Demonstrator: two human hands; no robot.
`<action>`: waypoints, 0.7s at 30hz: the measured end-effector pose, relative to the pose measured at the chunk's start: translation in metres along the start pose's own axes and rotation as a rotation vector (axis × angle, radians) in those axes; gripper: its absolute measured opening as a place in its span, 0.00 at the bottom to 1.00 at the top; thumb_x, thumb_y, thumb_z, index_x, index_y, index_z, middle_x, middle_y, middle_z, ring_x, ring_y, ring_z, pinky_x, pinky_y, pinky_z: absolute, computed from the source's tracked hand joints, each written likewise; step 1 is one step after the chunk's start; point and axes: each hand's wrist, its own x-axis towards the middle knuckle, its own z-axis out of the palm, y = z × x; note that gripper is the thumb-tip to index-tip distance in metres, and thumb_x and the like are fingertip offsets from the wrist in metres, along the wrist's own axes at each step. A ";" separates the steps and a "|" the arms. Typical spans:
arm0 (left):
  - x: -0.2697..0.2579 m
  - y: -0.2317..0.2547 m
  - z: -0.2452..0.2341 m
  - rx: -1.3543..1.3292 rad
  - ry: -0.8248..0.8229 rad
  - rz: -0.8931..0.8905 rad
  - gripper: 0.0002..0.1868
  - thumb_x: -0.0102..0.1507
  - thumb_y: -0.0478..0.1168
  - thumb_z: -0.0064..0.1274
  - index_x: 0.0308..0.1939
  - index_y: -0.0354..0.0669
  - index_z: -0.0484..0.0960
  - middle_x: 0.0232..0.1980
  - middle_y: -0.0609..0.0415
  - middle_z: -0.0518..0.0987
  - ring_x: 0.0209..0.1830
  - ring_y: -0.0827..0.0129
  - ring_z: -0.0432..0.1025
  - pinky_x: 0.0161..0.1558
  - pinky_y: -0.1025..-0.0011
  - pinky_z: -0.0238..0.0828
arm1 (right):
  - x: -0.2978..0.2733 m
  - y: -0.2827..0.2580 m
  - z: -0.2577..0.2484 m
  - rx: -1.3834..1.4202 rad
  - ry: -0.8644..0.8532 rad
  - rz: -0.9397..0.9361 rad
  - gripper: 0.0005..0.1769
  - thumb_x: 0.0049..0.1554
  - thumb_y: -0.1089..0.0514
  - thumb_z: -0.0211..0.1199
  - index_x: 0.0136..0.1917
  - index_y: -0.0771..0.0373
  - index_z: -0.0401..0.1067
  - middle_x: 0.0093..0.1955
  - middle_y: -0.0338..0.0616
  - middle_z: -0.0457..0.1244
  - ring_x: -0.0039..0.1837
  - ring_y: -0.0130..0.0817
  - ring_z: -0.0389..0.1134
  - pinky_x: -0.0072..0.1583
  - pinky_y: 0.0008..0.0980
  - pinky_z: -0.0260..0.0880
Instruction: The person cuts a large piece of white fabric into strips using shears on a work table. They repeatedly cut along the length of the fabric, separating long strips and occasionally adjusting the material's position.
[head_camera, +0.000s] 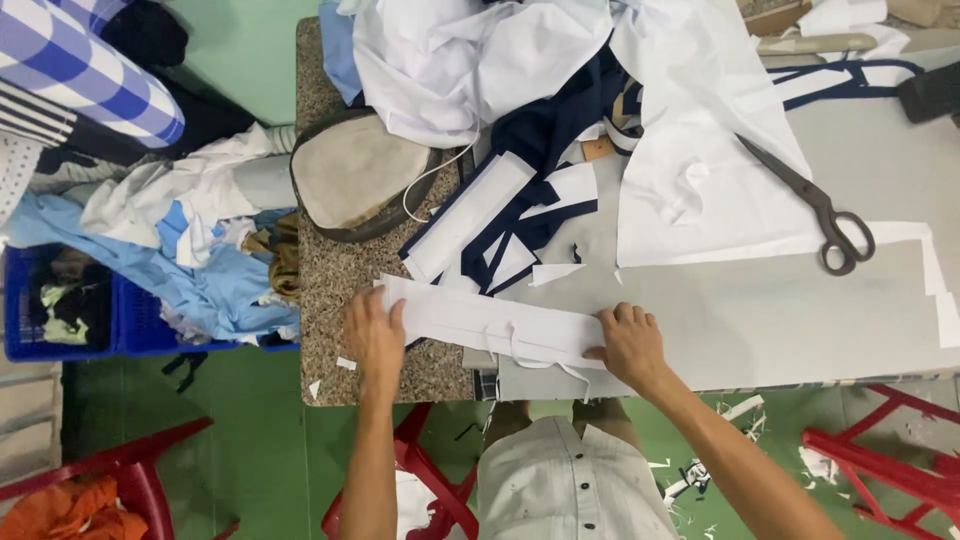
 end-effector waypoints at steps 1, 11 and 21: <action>0.003 0.019 -0.002 -0.009 -0.004 0.013 0.18 0.68 0.46 0.59 0.55 0.38 0.79 0.51 0.42 0.78 0.51 0.51 0.75 0.52 0.55 0.73 | 0.001 -0.001 0.001 0.003 -0.001 0.016 0.39 0.49 0.31 0.71 0.67 0.49 0.68 0.58 0.39 0.66 0.63 0.39 0.68 0.67 0.39 0.67; 0.022 0.115 0.023 -0.489 -0.708 0.691 0.40 0.57 0.61 0.60 0.67 0.44 0.74 0.65 0.41 0.76 0.68 0.48 0.67 0.70 0.51 0.55 | -0.020 -0.011 -0.033 0.039 -0.009 -0.252 0.18 0.54 0.46 0.69 0.57 0.44 0.74 0.47 0.34 0.73 0.52 0.37 0.76 0.54 0.36 0.76; 0.065 -0.003 -0.085 -0.780 -0.969 0.095 0.17 0.59 0.44 0.68 0.21 0.43 0.79 0.12 0.62 0.70 0.10 0.74 0.57 0.16 0.77 0.51 | 0.057 -0.063 -0.292 0.740 0.291 -0.259 0.42 0.49 0.48 0.76 0.72 0.63 0.65 0.63 0.67 0.66 0.67 0.66 0.66 0.67 0.63 0.65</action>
